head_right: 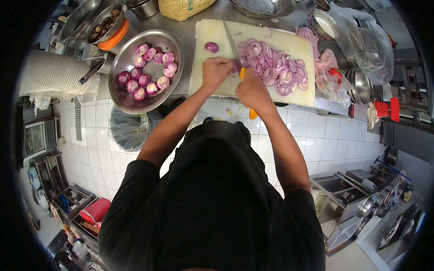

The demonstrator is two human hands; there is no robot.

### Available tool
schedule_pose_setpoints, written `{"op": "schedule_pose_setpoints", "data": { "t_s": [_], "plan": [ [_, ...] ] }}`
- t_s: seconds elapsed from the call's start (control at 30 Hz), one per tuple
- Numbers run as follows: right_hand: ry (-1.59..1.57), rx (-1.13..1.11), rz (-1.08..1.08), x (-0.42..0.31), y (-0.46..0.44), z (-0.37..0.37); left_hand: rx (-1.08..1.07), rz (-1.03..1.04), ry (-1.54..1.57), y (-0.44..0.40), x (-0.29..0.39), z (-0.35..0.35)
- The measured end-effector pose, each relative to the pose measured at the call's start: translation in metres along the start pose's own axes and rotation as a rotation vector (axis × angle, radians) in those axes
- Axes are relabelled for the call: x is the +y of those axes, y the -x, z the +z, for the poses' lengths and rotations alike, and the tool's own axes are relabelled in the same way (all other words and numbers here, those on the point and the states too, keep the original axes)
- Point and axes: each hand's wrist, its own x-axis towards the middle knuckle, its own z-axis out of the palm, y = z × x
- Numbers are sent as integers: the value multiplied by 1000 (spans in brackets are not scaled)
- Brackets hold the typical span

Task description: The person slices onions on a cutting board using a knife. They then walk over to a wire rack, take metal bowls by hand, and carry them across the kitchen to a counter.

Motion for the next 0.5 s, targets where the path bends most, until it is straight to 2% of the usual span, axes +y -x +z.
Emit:
{"op": "schedule_pose_setpoints", "data": {
  "t_s": [0.1,0.2,0.3,0.5],
  "plan": [
    [121,141,-100,30,-27,27,17,11,17,-1,-4,3],
    [133,183,-113,28,-32,36,6,63,-29,0,-3,0],
    [130,197,-181,32,-38,28,0,16,5,-1,-3,2],
    [68,-17,-28,-1,-4,-14,10,23,-14,1,-2,2]
  ]
}}
